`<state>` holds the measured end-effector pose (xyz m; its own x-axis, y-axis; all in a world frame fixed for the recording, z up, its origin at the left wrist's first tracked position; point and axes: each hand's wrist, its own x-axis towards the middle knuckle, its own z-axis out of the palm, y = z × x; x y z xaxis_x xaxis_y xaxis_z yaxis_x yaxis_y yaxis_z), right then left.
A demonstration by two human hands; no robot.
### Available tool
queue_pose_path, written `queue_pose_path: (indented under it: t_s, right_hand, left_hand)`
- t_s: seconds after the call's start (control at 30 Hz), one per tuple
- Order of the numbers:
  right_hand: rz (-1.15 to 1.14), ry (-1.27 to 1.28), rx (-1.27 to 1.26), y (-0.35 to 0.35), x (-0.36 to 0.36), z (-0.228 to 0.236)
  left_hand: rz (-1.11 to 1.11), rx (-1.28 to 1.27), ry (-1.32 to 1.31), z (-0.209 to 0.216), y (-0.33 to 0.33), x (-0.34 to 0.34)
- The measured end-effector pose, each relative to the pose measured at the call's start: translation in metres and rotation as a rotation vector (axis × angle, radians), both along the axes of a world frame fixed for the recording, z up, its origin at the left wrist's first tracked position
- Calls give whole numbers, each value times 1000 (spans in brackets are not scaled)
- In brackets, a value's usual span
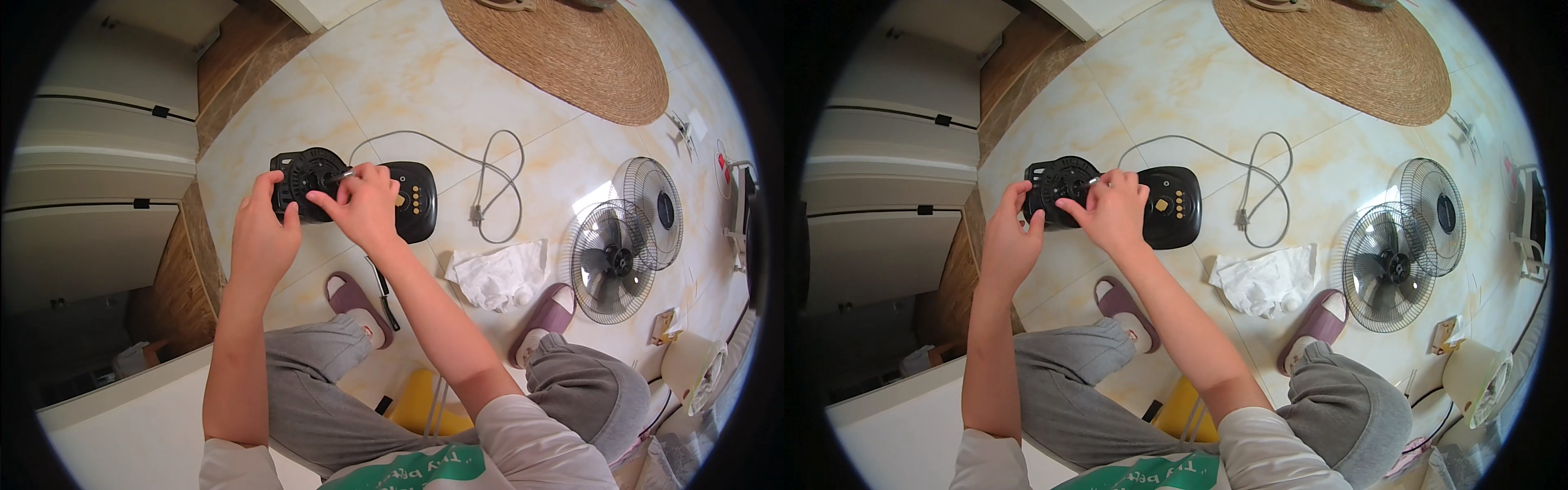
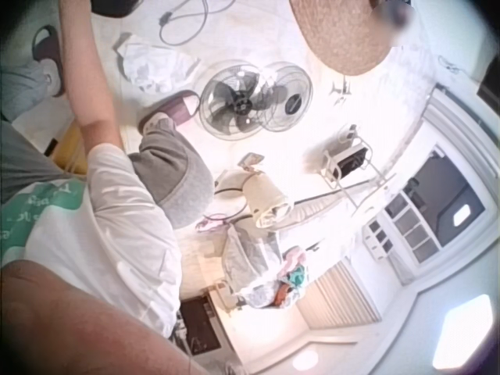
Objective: The person assembles a small electric fan by attaching the motor housing to the fan blade, securing the front grille, and tightening the central nut. The person handles the fan blade, motor housing, and front grille during the process.
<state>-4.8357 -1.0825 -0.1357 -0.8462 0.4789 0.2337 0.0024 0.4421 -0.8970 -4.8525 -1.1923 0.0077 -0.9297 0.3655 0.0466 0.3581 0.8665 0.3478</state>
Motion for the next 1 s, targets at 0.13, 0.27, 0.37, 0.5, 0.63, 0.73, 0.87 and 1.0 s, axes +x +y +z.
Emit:
queue_pose_path:
  t_s: [0.13, 0.27, 0.37, 0.5, 0.63, 0.73, 0.87, 1.0]
  right_hand:
    - [97, 93, -99, 16, 1, -10]
    - [208, 156, 36, 24, -2, -11]
    - [170, 50, 56, 16, -3, -3]
    - [153, -106, 40, 11, 1, 1]
    - [107, 109, -42, 20, 2, -2]
    - [143, 103, 134, 22, -1, -1]
    - [51, 37, 155, 14, 1, 0]
    - [69, 183, -90, 16, 5, 0]
  left_hand:
    - [9, -18, -12, 1, -3, 0]
    - [-5, 21, -5, 0, -2, 1]
    - [-10, -19, 0, 1, 1, 2]
    - [16, -22, -11, 2, 2, 2]
    - [16, 0, -4, -1, -2, 0]
    - [4, -38, 20, -4, -7, -1]
    - [16, 54, -92, -10, -8, -6]
    - [68, 45, -116, -9, -7, -5]
